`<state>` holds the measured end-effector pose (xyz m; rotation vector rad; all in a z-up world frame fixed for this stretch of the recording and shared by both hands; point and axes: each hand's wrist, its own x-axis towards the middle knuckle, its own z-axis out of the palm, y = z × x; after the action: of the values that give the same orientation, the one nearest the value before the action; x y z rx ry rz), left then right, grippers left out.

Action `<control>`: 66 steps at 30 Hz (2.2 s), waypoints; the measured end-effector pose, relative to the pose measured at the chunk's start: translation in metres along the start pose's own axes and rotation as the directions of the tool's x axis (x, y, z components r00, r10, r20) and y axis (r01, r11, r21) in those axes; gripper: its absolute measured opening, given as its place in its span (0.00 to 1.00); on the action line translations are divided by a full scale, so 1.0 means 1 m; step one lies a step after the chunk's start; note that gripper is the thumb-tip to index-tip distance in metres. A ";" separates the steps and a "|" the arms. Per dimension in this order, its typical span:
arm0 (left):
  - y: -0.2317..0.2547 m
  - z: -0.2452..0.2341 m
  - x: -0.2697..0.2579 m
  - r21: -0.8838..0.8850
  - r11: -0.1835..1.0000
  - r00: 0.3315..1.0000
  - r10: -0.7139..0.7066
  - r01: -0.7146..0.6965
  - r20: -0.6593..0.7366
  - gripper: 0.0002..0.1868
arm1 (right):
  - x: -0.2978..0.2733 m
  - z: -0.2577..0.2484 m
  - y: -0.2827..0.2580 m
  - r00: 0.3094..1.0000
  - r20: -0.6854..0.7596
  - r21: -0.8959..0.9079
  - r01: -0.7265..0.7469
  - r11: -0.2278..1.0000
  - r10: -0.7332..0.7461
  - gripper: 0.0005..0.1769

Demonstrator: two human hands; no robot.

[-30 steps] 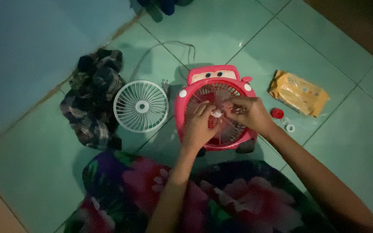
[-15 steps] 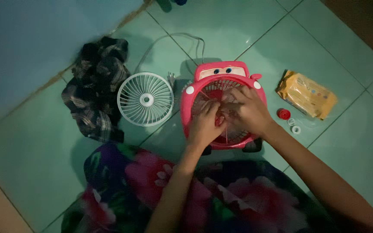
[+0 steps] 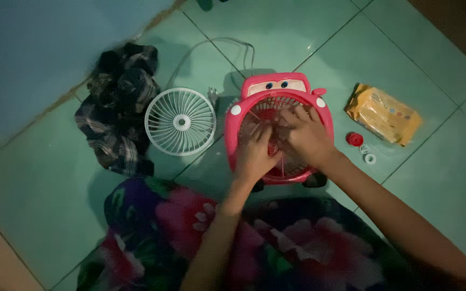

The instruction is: The person assembles a pink car-shaped toy fan by attaching the fan blade to the motor hub, securing it with a screwdriver, and then fitting the front grille and center cap. The person uses a screwdriver to tighten the central screw and aligns the components by hand.

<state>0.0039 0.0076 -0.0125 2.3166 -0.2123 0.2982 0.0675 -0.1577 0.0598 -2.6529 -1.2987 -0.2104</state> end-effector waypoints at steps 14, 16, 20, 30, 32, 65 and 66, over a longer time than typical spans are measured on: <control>0.001 0.001 0.000 -0.112 0.984 0.988 -0.132 0.141 0.081 0.39 | 0.018 0.010 -0.022 0.995 0.093 -0.343 0.055 0.938 -0.024 0.09; 0.000 0.002 0.000 -0.126 0.985 0.992 -0.110 0.117 0.062 0.41 | 0.017 0.013 -0.023 0.996 0.085 -0.330 0.035 0.943 -0.008 0.09; 0.001 0.004 -0.005 -0.089 0.993 0.997 -0.078 0.078 0.006 0.46 | 0.010 0.014 -0.020 0.999 0.017 -0.272 -0.039 0.961 0.045 0.09; 0.004 -0.006 -0.002 -0.271 0.962 0.999 -0.024 0.012 -0.042 0.41 | -0.022 0.011 0.008 0.955 -0.163 0.487 -0.141 0.862 0.248 0.15; 0.005 -0.007 -0.001 -0.269 0.963 0.998 -0.020 0.005 -0.053 0.39 | -0.029 0.006 0.011 0.927 -0.009 0.721 -0.254 0.644 0.375 0.12; -0.001 -0.020 0.003 -0.315 0.943 0.986 0.060 -0.107 -0.157 0.07 | -0.067 0.011 0.028 0.781 0.214 0.937 -0.335 0.104 0.587 0.11; -0.003 -0.020 0.004 -0.308 0.943 0.984 0.082 -0.128 -0.157 0.07 | -0.070 0.013 0.031 0.777 0.219 0.937 -0.337 0.096 0.590 0.10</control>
<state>0.0059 0.0234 -0.0001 1.9606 -0.2913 0.4478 0.0499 -0.2274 0.0298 -1.6504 -0.1582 0.3174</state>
